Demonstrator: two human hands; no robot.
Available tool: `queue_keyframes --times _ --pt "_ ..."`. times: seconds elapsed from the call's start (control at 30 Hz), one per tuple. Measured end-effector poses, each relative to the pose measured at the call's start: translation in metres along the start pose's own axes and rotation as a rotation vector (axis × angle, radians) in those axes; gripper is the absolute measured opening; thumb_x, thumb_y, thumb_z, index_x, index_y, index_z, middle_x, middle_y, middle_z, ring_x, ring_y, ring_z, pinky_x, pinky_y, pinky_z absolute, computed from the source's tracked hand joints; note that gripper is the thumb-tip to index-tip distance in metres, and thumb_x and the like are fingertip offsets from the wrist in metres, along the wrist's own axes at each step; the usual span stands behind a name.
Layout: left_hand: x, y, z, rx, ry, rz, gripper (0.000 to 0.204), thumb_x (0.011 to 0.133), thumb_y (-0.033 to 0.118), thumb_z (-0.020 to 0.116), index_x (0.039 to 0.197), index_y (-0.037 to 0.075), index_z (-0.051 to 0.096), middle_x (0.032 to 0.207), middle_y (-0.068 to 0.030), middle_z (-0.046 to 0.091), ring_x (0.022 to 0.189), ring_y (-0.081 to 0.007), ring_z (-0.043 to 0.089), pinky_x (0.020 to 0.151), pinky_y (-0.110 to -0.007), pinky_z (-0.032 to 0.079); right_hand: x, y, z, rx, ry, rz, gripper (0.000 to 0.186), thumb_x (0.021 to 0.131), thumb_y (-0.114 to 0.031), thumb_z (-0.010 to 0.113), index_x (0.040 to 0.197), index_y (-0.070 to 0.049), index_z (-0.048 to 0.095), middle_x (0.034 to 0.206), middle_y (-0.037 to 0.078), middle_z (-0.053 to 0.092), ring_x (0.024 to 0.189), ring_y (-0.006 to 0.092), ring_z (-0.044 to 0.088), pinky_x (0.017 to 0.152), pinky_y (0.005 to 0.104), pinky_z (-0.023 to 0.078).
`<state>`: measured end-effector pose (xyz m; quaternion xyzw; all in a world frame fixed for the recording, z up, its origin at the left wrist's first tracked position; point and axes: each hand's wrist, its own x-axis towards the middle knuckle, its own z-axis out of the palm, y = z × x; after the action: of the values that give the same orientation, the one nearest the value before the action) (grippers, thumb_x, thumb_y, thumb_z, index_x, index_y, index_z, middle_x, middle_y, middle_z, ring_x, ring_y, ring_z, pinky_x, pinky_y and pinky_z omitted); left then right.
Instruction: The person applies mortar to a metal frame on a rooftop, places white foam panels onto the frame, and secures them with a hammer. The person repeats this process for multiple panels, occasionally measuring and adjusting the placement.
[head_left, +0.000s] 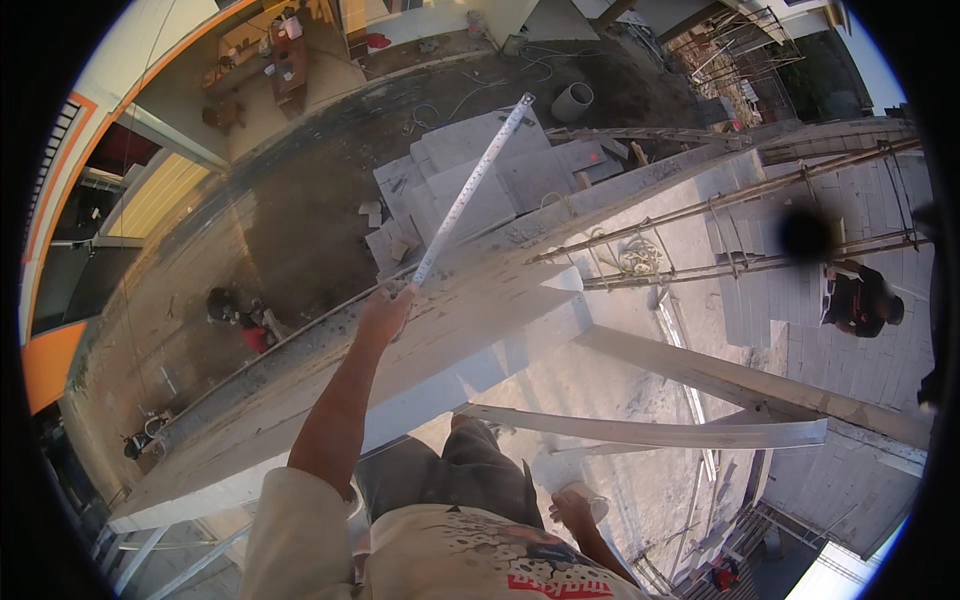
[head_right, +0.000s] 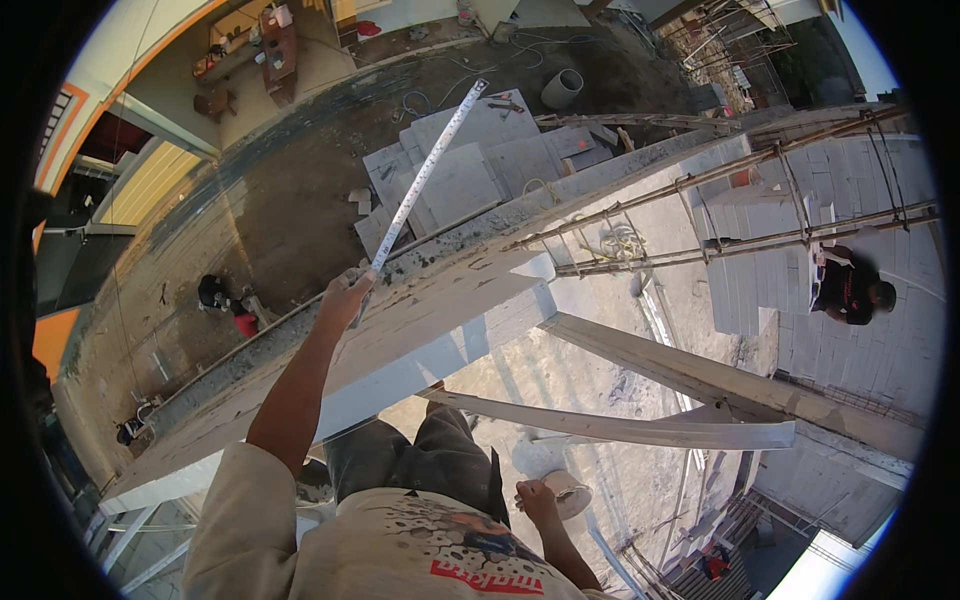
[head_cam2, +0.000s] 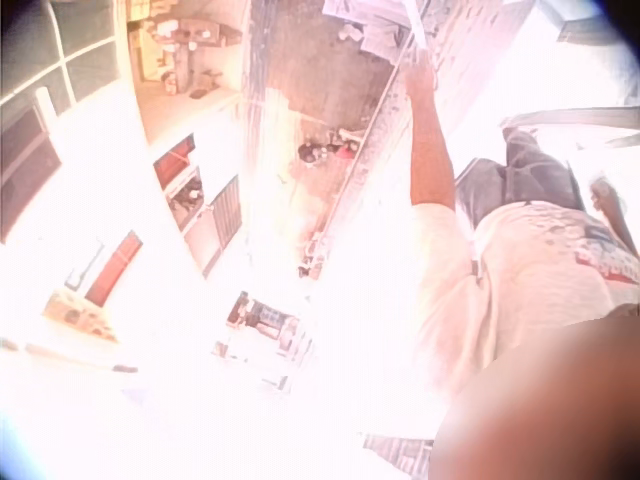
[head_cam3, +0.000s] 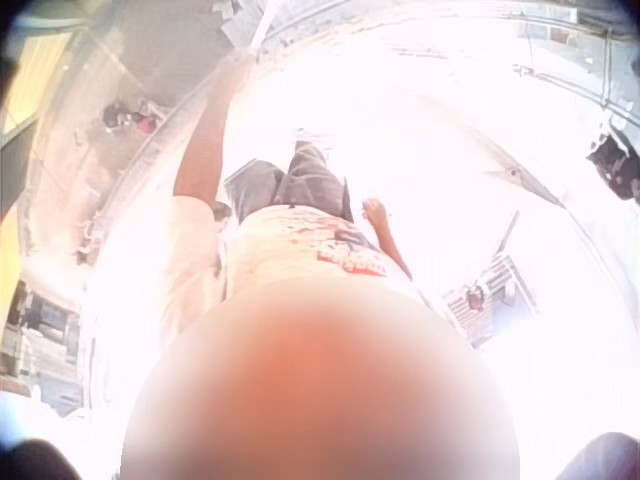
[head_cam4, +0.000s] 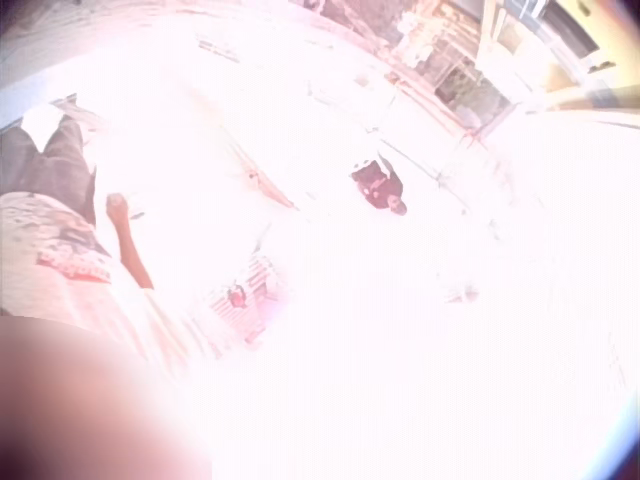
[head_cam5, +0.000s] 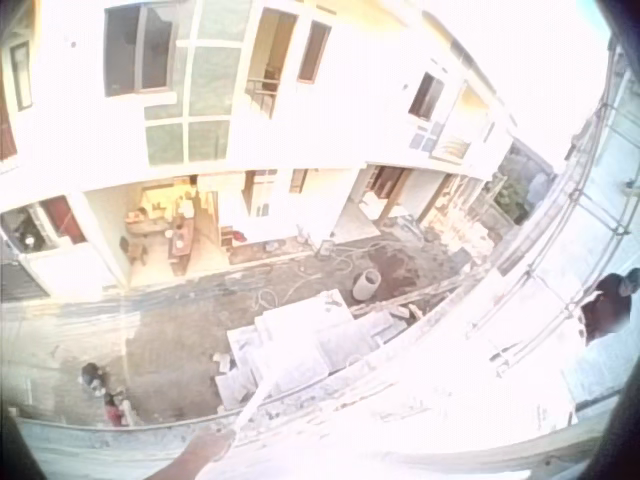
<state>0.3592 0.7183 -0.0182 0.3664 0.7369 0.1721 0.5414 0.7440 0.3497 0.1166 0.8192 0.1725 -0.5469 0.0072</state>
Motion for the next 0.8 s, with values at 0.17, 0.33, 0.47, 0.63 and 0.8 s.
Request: queue_keyframes --times 0.17,0.33,0.47,0.63,0.8 --pt "-0.08 -0.025 -0.064 -0.222 0.001 0.068 0.047 0.084 0.047 0.069 0.078 0.001 0.067 0.061 -0.0034 0.054 0.058 -0.0115 0.05 0.052 -0.034 0.039 -0.024 -0.022 0.042 -0.376 -0.018 -0.224 0.034 0.089 -0.025 0.058 0.102 0.006 0.063 0.083 0.017 0.069 0.071 0.0233 0.068 0.063 0.0347 0.054" --pt "-0.209 -0.063 -0.131 -0.053 -0.025 0.058 0.048 0.082 0.049 0.064 0.091 0.002 0.07 0.07 -0.0163 0.065 0.069 -0.03 0.064 0.067 -0.042 0.049 -0.059 -0.106 0.073 -0.545 -0.01 -0.657 0.034 0.088 -0.031 0.061 0.104 -0.001 0.064 0.088 0.02 0.069 0.084 0.0315 0.069 0.075 0.0386 0.053" --pt "-0.308 -0.114 -0.156 -0.012 0.116 0.105 0.046 0.082 0.047 0.061 0.101 0.007 0.071 0.089 -0.0191 0.069 0.088 -0.0324 0.067 0.079 -0.043 0.05 -0.106 -0.224 0.102 -0.378 0.076 -1.297 0.055 0.085 -0.013 0.064 0.134 0.003 0.044 0.12 0.023 0.056 0.096 0.0314 0.061 0.081 0.0393 0.05" --pt "-0.443 -0.213 -0.152 0.001 0.321 -0.026 0.043 0.082 0.046 0.06 0.102 0.01 0.073 0.094 -0.0164 0.07 0.091 -0.0339 0.067 0.081 -0.043 0.051 -0.172 -0.344 0.147 -0.776 0.327 -2.07 0.08 0.08 0.002 0.06 0.15 -0.004 0.023 0.148 0.03 0.025 0.139 0.0471 0.026 0.113 0.0497 0.029" --pt "-0.586 -0.295 -0.036 -0.167 0.663 -0.284 0.045 0.082 0.049 0.062 0.102 0.01 0.072 0.093 -0.0147 0.071 0.089 -0.0327 0.068 0.076 -0.044 0.051 -0.179 -0.274 0.237 -1.198 -0.256 -2.322 0.071 0.08 0.002 0.061 0.145 -0.005 0.035 0.142 0.031 0.033 0.132 0.0469 0.036 0.107 0.0479 0.035"
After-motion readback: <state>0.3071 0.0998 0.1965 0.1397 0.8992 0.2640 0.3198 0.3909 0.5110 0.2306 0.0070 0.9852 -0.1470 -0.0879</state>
